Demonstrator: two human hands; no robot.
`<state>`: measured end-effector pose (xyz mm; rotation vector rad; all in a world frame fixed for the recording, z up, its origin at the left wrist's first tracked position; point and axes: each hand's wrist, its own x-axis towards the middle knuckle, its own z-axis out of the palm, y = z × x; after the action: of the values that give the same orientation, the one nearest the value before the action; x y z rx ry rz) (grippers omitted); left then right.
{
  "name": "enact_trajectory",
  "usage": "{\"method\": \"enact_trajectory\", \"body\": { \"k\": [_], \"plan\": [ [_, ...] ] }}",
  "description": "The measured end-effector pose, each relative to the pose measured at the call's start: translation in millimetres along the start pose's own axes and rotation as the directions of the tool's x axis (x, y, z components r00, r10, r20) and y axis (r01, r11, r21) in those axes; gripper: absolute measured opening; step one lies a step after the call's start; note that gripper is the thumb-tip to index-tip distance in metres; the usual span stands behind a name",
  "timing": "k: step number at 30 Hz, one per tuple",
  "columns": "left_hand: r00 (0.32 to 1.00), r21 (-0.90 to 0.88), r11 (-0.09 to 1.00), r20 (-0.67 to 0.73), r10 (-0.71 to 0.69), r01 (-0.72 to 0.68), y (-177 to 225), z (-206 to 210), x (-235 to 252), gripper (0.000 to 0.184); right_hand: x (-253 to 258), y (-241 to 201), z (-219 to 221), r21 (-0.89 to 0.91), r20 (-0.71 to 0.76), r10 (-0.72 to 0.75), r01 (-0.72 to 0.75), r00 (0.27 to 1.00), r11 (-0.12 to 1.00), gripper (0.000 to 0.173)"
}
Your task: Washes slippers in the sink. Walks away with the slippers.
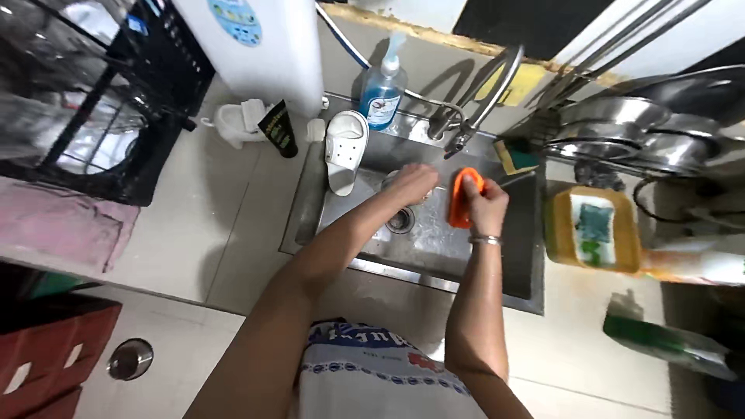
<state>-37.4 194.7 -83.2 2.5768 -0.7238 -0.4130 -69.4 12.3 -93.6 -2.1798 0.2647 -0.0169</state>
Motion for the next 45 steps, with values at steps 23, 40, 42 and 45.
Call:
{"method": "enact_trajectory", "body": {
  "k": [23,40,42,45],
  "plan": [
    [0.949,-0.516,0.849,-0.310,-0.062,-0.113,-55.6,48.9,9.0,0.041,-16.4,42.4,51.4,0.389,0.007,0.398,-0.369,0.917,0.844,0.032],
    [0.959,-0.840,0.509,-0.267,-0.089,-0.187,-65.6,33.2,52.8,0.056,-70.7,120.5,-118.5,-0.057,-0.367,0.364,-0.411,0.856,0.910,0.056],
    [0.967,-0.826,0.540,-0.243,-0.081,-0.162,-63.6,28.0,50.8,0.054,-80.8,125.8,-144.4,-0.167,-0.408,0.368,-0.465,0.835,0.869,0.061],
    [0.965,-0.745,0.655,-0.244,-0.091,-0.127,-58.6,20.8,47.3,0.048,-92.1,145.5,-167.2,-0.276,-0.423,0.414,-0.550,0.806,0.788,0.063]
  ]
}}
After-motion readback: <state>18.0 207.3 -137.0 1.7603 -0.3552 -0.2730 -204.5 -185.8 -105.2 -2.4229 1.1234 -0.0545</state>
